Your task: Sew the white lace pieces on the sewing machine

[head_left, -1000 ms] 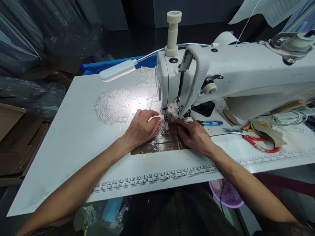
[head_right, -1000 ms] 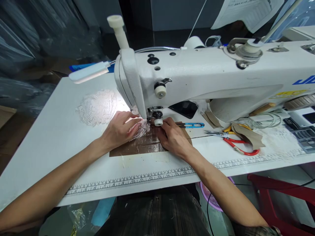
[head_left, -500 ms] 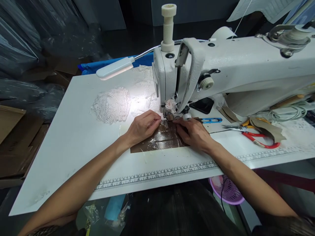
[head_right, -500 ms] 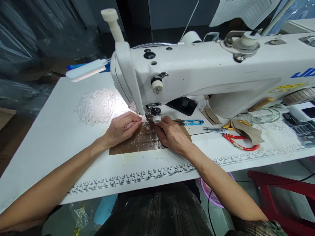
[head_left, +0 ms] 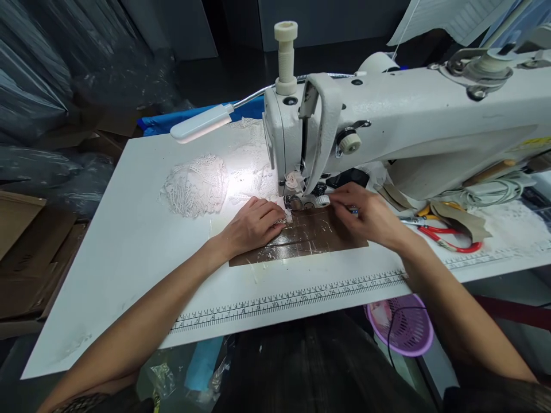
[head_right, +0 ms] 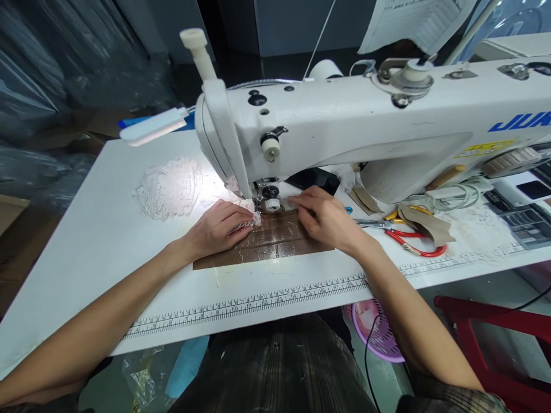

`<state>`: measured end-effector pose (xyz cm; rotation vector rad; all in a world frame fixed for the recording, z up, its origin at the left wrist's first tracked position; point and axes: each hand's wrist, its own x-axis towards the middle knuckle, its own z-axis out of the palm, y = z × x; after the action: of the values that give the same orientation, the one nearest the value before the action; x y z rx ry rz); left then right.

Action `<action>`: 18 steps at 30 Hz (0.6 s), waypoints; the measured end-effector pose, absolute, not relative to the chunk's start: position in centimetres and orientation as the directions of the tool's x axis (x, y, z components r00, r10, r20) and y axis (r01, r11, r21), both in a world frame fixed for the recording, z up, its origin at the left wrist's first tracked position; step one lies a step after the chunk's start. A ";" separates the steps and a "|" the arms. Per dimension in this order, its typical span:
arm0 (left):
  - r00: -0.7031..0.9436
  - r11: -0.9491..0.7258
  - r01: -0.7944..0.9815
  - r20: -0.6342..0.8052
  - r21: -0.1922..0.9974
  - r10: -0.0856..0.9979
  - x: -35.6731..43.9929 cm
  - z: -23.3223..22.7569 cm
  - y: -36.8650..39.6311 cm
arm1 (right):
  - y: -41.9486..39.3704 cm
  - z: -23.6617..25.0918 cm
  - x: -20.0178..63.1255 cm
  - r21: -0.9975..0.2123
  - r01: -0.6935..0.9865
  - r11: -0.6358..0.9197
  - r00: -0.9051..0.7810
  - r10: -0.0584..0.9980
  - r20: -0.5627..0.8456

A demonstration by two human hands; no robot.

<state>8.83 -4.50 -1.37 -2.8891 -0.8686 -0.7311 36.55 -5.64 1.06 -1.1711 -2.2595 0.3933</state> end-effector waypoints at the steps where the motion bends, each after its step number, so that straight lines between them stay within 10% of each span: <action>1: 0.743 -0.850 0.520 0.447 0.085 0.499 8.8 -1.4 -4.5 | -5.7 1.3 37.5 -0.466 0.682 0.564 -0.453 0.825 0.336; 9: 0.793 -0.907 0.412 0.455 0.089 0.405 8.5 -2.3 -4.3 | -6.3 -1.5 41.0 -0.067 0.839 0.540 -0.506 0.819 0.271; 18: 0.430 -0.566 0.530 0.375 0.632 0.821 9.5 -1.2 -4.4 | -6.4 -1.8 37.9 -0.092 0.734 0.673 -0.534 0.655 0.535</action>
<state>9.47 -4.37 -1.20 -2.9942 -1.5134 -1.2378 37.93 -6.37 -1.78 -1.0705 -2.3478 -0.1940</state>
